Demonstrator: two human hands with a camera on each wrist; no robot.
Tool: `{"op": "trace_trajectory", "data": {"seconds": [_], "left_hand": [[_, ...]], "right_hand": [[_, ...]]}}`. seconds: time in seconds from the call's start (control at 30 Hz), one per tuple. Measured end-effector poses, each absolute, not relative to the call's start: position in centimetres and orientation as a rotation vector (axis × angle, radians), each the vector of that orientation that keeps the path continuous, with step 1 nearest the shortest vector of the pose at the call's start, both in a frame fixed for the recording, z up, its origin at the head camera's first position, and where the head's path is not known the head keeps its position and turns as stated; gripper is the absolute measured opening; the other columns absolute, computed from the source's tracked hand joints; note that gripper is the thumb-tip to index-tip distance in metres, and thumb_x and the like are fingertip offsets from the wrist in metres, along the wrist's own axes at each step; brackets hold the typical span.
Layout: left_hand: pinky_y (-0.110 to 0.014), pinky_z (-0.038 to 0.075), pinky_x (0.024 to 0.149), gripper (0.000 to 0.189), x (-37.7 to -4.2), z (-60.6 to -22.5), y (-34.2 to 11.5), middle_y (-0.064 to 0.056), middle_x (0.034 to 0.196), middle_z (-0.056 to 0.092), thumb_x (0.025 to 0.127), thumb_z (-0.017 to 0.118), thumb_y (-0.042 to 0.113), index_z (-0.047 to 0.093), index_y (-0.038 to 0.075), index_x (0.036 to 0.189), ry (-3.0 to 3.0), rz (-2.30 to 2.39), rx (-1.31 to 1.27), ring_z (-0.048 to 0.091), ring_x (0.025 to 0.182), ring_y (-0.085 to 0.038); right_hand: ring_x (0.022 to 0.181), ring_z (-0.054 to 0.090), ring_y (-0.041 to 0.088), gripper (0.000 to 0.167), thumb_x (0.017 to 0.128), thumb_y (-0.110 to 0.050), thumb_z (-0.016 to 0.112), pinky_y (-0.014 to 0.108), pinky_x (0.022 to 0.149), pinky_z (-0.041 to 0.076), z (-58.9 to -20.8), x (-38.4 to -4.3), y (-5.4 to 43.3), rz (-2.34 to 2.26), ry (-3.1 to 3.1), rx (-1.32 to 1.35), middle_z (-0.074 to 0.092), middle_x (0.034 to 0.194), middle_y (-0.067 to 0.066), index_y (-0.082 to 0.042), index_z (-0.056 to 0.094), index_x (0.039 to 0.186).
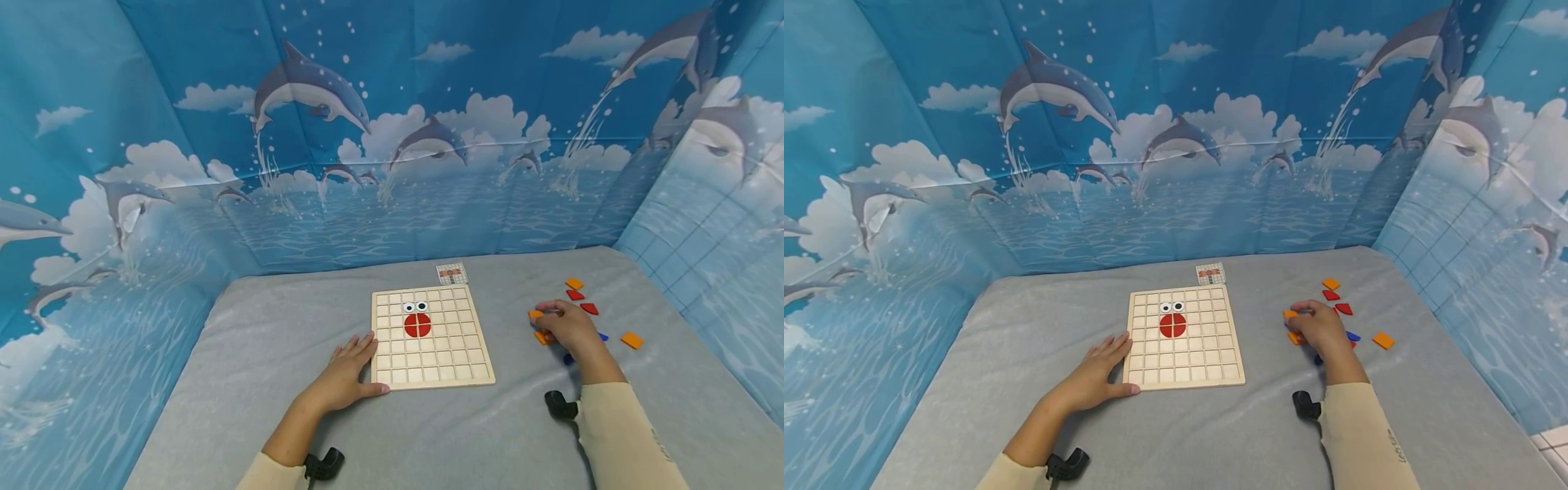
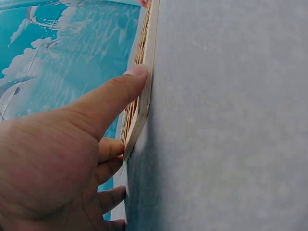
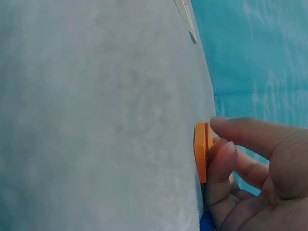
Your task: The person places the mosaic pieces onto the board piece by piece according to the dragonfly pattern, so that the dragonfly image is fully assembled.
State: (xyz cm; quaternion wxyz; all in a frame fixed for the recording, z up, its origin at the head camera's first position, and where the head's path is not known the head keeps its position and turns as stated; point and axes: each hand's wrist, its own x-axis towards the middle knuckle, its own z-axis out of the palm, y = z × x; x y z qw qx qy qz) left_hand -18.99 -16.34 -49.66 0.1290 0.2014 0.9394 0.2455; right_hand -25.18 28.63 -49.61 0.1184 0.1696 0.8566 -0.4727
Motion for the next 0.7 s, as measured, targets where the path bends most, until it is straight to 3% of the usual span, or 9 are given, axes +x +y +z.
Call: {"op": "trace_trajectory", "data": {"seconds": [0.23, 0.7], "left_hand": [[-0.064, 0.012, 0.124, 0.097, -19.10, -49.77, -16.32, -0.006, 0.170, 0.020, 0.087, 0.074, 0.054, 0.029, 0.008, 0.160, 2.736, 0.697, 0.588, 0.013, 0.158, -0.037], [-0.063, 0.010, 0.124, 0.096, -18.94, -49.73, -16.18, -0.006, 0.170, 0.019, 0.088, 0.074, 0.051, 0.029, 0.007, 0.160, 2.729, 0.702, 0.579, 0.012, 0.158, -0.038]], "right_hand": [[0.076, 0.063, 0.017, 0.052, 0.095, -0.023, 0.068, 0.027, 0.066, 0.056, -49.82, -25.36, 28.69, -1.367, 2.499, 0.518, 0.065, 0.094, 0.007, -0.004, 0.052, 0.140], [0.077, 0.063, 0.019, 0.045, 0.097, -0.019, 0.066, 0.028, 0.065, 0.054, -49.59, -25.15, 28.29, -1.249, 2.553, 0.505, 0.061, 0.104, 0.013, -0.004, 0.053, 0.137]]}}
